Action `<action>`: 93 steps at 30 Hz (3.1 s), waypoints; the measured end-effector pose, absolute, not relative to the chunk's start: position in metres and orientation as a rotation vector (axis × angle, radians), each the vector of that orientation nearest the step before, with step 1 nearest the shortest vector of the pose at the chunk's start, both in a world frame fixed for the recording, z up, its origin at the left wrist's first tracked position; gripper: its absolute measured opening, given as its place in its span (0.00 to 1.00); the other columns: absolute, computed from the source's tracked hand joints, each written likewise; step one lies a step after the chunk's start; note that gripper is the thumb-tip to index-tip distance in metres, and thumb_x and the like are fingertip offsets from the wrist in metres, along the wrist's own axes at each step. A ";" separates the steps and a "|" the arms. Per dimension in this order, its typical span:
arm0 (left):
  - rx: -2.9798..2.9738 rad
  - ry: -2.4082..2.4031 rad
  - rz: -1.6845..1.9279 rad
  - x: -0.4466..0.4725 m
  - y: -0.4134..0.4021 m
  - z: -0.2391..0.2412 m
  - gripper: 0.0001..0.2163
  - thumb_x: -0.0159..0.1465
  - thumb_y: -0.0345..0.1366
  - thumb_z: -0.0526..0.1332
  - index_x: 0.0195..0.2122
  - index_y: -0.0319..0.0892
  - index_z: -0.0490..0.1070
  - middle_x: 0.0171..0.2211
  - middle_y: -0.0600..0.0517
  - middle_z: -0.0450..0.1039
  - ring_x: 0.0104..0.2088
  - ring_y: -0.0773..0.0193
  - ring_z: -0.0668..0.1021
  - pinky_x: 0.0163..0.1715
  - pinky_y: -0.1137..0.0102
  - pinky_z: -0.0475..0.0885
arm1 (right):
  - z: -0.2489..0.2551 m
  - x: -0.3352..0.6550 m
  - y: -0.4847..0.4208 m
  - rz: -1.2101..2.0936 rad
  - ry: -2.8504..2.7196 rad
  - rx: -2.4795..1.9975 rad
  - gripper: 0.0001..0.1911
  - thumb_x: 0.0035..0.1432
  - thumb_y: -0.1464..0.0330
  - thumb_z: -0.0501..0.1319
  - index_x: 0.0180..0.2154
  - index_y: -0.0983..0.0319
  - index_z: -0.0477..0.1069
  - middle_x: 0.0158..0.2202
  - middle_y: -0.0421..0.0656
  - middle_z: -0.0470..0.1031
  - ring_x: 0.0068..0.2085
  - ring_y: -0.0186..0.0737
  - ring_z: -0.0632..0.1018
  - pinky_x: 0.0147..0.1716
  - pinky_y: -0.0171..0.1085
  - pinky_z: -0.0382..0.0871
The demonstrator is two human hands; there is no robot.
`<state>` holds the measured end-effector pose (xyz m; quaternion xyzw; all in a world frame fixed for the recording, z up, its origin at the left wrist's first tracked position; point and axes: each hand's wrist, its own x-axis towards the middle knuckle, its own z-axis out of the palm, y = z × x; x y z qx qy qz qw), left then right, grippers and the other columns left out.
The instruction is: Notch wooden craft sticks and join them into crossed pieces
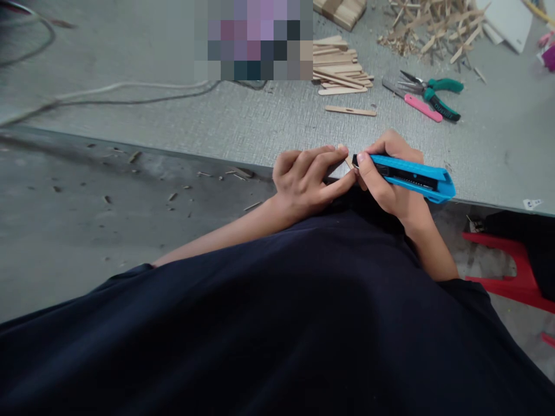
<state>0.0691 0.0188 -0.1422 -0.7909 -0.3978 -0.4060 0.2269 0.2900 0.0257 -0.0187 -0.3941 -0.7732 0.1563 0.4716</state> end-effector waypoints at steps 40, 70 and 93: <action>-2.382 -1.267 -1.251 0.077 0.014 -0.131 0.14 0.79 0.37 0.71 0.60 0.67 0.81 0.69 0.55 0.86 0.70 0.50 0.86 0.68 0.48 0.78 | -0.029 0.285 0.019 0.123 -1.851 -1.037 0.18 0.76 0.48 0.69 0.37 0.51 0.81 0.32 0.38 0.79 0.30 0.43 0.80 0.32 0.46 0.77; -2.383 -1.206 -1.278 0.075 0.015 -0.132 0.20 0.79 0.36 0.71 0.66 0.70 0.78 0.71 0.55 0.85 0.69 0.51 0.87 0.68 0.48 0.79 | -0.022 0.288 0.023 0.198 -1.773 -0.962 0.20 0.77 0.51 0.69 0.34 0.54 0.77 0.29 0.36 0.77 0.28 0.38 0.76 0.29 0.42 0.72; -2.358 -1.172 -1.298 0.073 0.017 -0.133 0.18 0.80 0.35 0.70 0.65 0.67 0.77 0.72 0.58 0.84 0.70 0.56 0.86 0.66 0.55 0.76 | -0.025 0.291 0.031 0.306 -1.872 -0.963 0.21 0.78 0.48 0.66 0.35 0.53 0.73 0.30 0.38 0.72 0.30 0.41 0.75 0.31 0.45 0.73</action>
